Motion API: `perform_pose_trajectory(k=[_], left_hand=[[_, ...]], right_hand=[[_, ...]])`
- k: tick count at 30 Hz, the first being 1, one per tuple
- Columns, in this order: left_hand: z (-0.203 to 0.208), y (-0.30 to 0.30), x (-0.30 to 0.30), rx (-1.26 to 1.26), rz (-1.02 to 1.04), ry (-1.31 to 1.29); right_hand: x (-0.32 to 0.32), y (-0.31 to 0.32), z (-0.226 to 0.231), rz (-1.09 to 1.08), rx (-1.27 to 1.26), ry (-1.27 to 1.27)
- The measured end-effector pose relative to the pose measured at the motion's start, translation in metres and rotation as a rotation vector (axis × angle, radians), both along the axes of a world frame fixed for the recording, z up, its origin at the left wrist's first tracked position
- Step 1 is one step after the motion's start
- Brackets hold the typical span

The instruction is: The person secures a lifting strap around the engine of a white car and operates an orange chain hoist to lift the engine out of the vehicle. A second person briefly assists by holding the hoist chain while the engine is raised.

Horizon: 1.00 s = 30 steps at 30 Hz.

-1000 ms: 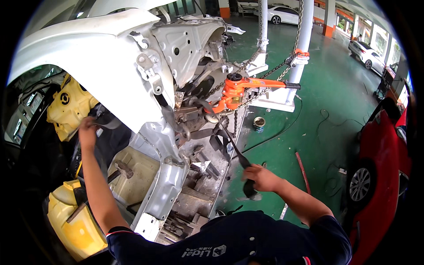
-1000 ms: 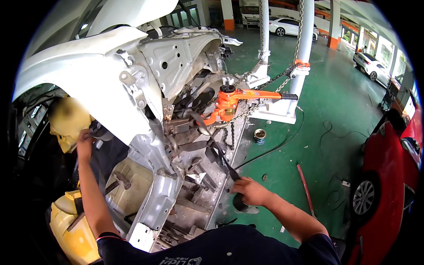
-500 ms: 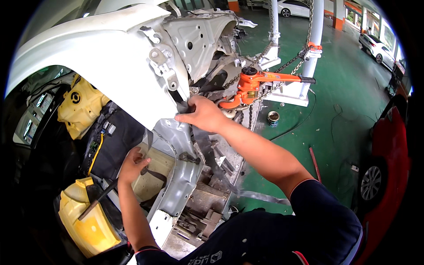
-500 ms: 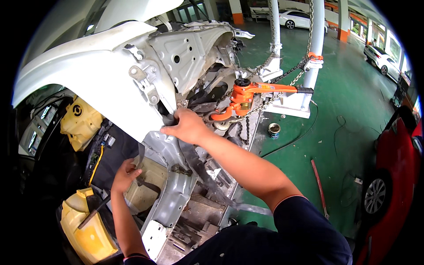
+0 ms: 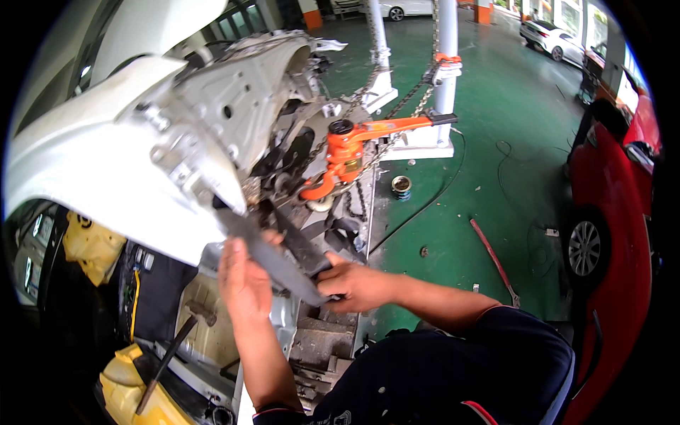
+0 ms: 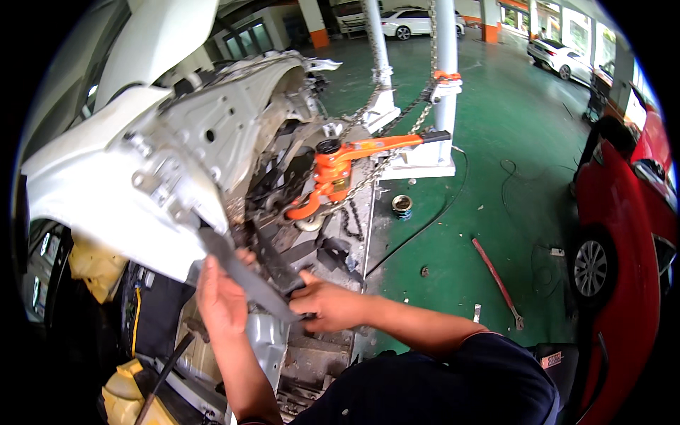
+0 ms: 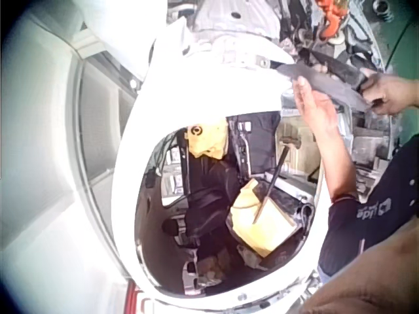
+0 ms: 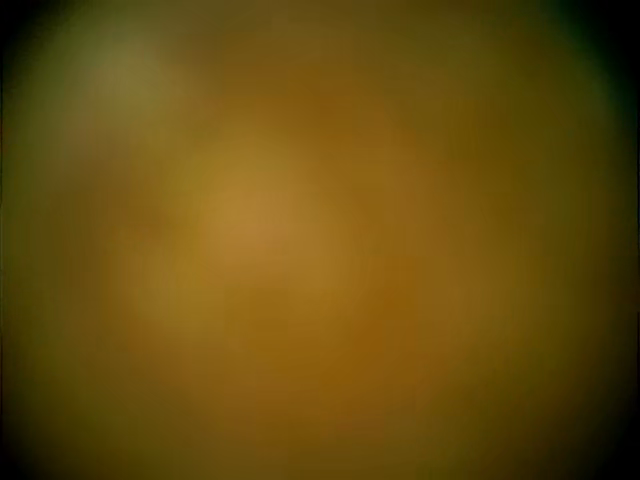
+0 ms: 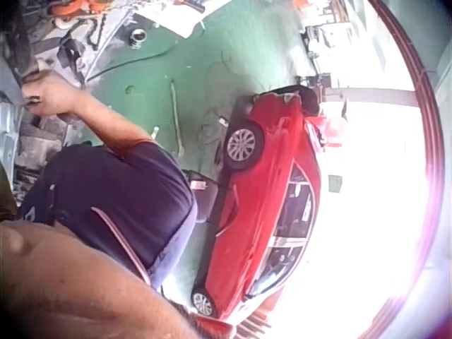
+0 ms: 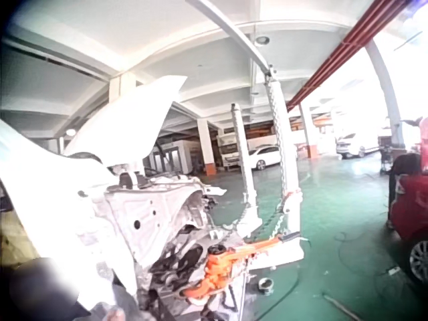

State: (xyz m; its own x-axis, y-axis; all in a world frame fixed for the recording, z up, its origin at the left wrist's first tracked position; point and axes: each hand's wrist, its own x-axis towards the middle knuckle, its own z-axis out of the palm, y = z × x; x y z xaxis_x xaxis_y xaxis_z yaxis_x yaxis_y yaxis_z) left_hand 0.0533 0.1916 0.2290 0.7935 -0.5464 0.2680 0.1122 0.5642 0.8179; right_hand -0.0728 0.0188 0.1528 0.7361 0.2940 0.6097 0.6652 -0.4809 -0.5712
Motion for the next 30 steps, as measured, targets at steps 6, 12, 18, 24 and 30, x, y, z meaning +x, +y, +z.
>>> perform_pose_trajectory(k=[6,12,18,24,30], left_hand=[[-0.023,0.024,-0.071,-0.003,0.318,-0.521],[-0.087,0.076,-0.172,-0.094,0.330,-0.264],[-0.176,0.072,-0.323,0.086,0.498,0.024],[-0.273,0.086,-0.395,0.146,0.381,0.385],[-0.360,0.115,-0.435,-0.208,0.769,0.869]], right_hand=[[0.011,-0.026,-0.036,0.100,0.228,-0.035],[0.015,-0.041,-0.051,0.305,0.238,-0.037],[-0.001,-0.025,-0.062,0.339,0.192,-0.031],[-0.035,-0.042,-0.083,0.328,0.216,0.139],[-0.085,-0.091,-0.085,0.216,0.396,0.491]])
